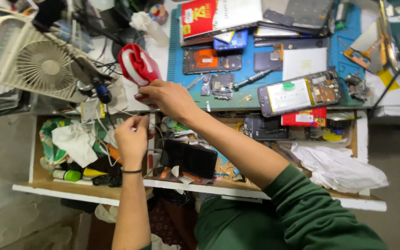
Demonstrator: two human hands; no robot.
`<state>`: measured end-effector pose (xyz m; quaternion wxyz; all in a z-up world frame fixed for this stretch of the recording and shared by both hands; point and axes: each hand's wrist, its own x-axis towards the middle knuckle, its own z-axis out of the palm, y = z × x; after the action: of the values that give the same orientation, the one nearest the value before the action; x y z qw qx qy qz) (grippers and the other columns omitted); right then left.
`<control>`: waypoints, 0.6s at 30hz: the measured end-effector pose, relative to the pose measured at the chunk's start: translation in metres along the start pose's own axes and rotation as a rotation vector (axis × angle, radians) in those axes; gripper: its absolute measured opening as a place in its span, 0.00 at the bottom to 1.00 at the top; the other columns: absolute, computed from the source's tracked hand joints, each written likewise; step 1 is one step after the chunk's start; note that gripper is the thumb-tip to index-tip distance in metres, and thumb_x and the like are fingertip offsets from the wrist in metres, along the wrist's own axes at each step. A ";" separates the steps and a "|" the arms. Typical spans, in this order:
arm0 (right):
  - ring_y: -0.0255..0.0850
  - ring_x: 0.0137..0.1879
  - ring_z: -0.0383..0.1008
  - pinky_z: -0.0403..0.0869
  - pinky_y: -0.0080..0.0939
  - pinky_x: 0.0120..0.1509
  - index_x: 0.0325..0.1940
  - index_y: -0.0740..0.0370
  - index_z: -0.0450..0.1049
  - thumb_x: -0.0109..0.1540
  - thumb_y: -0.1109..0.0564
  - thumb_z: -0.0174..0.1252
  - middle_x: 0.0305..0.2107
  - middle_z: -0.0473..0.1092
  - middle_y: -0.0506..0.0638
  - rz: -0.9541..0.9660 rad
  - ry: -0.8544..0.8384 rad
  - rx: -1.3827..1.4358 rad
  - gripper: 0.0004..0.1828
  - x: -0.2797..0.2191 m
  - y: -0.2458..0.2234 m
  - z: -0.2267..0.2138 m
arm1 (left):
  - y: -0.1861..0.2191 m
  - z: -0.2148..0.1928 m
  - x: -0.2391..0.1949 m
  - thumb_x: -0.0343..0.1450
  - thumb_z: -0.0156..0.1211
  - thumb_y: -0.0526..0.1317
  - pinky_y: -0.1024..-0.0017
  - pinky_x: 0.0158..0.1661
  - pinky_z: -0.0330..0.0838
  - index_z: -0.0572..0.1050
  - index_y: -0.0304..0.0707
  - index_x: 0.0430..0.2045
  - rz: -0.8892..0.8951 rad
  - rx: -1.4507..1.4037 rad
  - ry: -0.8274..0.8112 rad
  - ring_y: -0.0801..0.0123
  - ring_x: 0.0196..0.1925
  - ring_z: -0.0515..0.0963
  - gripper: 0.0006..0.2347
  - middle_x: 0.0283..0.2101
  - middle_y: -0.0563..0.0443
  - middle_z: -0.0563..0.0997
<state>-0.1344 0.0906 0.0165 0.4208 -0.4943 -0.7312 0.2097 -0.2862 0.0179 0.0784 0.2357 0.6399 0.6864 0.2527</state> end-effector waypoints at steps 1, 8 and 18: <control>0.67 0.43 0.78 0.78 0.67 0.44 0.61 0.39 0.72 0.69 0.54 0.51 0.49 0.74 0.49 0.016 -0.033 0.022 0.17 -0.007 -0.001 0.001 | 0.009 -0.007 -0.012 0.73 0.61 0.39 0.72 0.31 0.72 0.83 0.38 0.34 -0.065 -0.115 0.037 0.70 0.23 0.80 0.06 0.18 0.47 0.80; 0.73 0.47 0.77 0.76 0.73 0.46 0.77 0.39 0.52 0.72 0.56 0.49 0.53 0.74 0.57 0.035 -0.147 0.006 0.30 -0.045 -0.030 -0.087 | 0.080 -0.002 -0.043 0.74 0.68 0.33 0.73 0.34 0.73 0.83 0.37 0.31 0.350 -0.219 -0.067 0.64 0.26 0.80 0.02 0.17 0.49 0.77; 0.44 0.29 0.72 0.70 0.42 0.32 0.56 0.63 0.78 0.68 0.63 0.56 0.38 0.80 0.56 0.351 0.062 -0.132 0.13 -0.171 0.002 -0.300 | 0.174 0.130 -0.006 0.71 0.69 0.37 0.69 0.30 0.67 0.82 0.42 0.28 0.926 -0.241 -0.525 0.66 0.25 0.74 0.02 0.22 0.54 0.72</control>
<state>0.1401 -0.0946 0.1126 0.3669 -0.6469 -0.6326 0.2163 -0.0694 0.0268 0.0922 0.3347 0.8853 0.2172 0.2387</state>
